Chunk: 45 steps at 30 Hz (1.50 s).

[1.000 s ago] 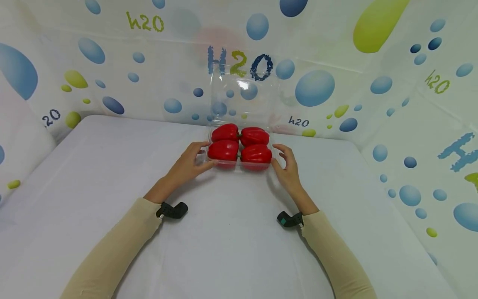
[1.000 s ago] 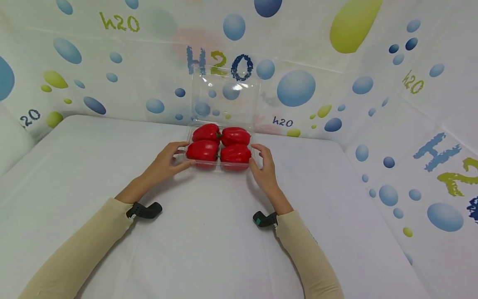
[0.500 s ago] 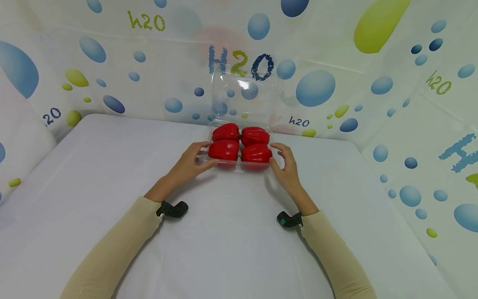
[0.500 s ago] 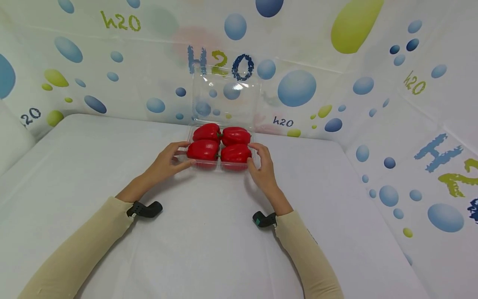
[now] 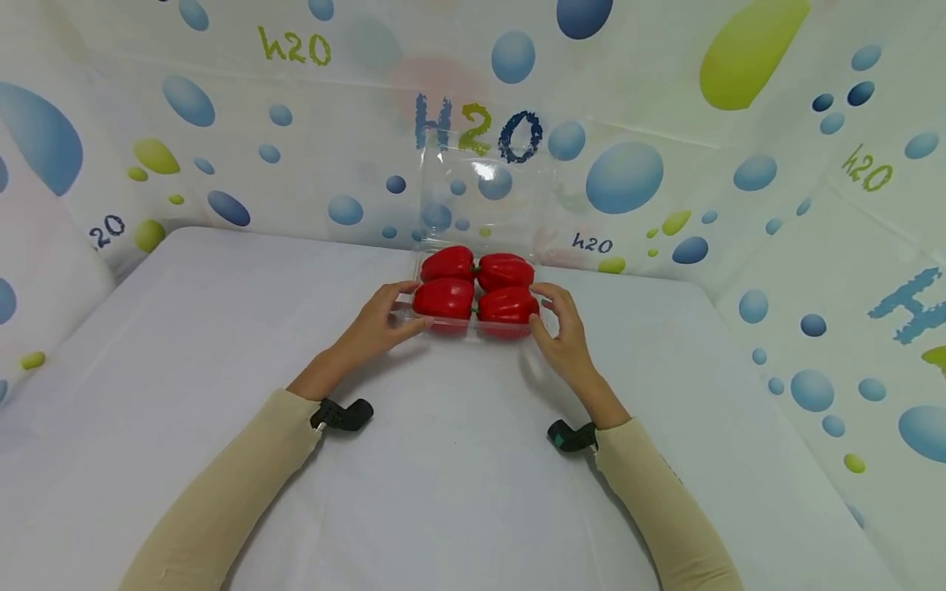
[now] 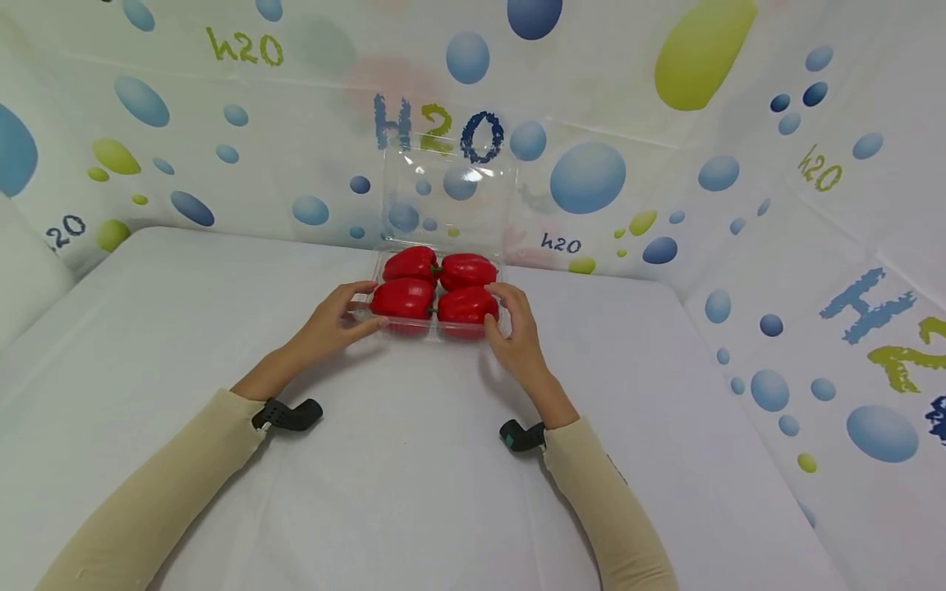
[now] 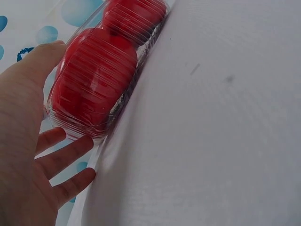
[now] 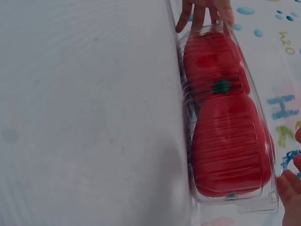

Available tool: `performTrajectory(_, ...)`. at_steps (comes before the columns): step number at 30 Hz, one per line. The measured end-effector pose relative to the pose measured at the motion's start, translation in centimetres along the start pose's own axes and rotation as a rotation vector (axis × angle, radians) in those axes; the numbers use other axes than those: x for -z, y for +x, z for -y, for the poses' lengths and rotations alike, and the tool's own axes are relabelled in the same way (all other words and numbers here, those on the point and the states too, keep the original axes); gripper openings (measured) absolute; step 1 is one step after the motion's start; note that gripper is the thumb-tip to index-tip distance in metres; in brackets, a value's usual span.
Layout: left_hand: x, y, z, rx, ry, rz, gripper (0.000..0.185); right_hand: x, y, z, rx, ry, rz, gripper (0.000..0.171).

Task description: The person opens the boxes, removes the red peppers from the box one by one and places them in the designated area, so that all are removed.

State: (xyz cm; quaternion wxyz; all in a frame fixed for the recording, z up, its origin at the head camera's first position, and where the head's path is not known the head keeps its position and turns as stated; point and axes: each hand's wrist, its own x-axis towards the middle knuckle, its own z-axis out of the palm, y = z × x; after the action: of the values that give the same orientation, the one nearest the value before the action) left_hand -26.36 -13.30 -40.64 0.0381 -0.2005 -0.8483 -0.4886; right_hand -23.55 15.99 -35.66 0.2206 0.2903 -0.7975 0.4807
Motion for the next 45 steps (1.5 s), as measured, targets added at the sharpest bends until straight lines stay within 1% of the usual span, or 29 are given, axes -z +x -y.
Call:
performTrajectory(4, -0.1, 0.0, 0.2, -0.018, -0.007, 0.001, 0.069, -0.1, -0.1, -0.1, 0.047, 0.062, 0.003, 0.037)
performTrajectory(12, -0.2, 0.1, 0.3, -0.01, -0.011, 0.013, 0.07, -0.6, 0.2, -0.1, 0.051, 0.124, 0.048, 0.038)
performTrajectory(15, -0.2, 0.0, 0.3, -0.01, -0.014, 0.011, 0.07, -0.9, 0.4, 0.0, 0.051, 0.13, 0.062, 0.038)
performTrajectory(20, -0.1, -0.1, 0.3, -0.014, -0.008, 0.008, 0.07, -1.2, 0.9, 0.3, 0.091, 0.108, 0.077, 0.038)
performTrajectory(23, -0.1, -0.1, 0.3, -0.015, -0.008, 0.006, 0.07, -1.4, 1.2, 0.6, 0.106, 0.119, 0.094, 0.037)
performTrajectory(29, -0.2, 0.0, 0.3, -0.03, -0.013, 0.001, 0.068, -1.8, 1.5, 0.8, 0.071, 0.122, 0.145, 0.036)
performTrajectory(34, -0.2, -0.1, 0.4, -0.031, -0.009, -0.003, 0.068, -2.6, 1.7, -1.6, 0.063, 0.114, 0.203, 0.039)
performTrajectory(37, -0.1, -0.1, 0.4, -0.028, -0.009, -0.004, 0.068, -2.9, 1.9, -1.9, 0.046, 0.113, 0.246, 0.039)
performTrajectory(40, -0.1, -0.1, 0.3, -0.024, -0.004, -0.006, 0.068, -3.2, 2.3, -1.6, 0.039, 0.125, 0.285, 0.039)
performTrajectory(45, 0.0, -0.1, 0.4, -0.019, 0.003, -0.011, 0.068, -3.7, 2.6, -2.1, 0.024, 0.106, 0.321, 0.043)
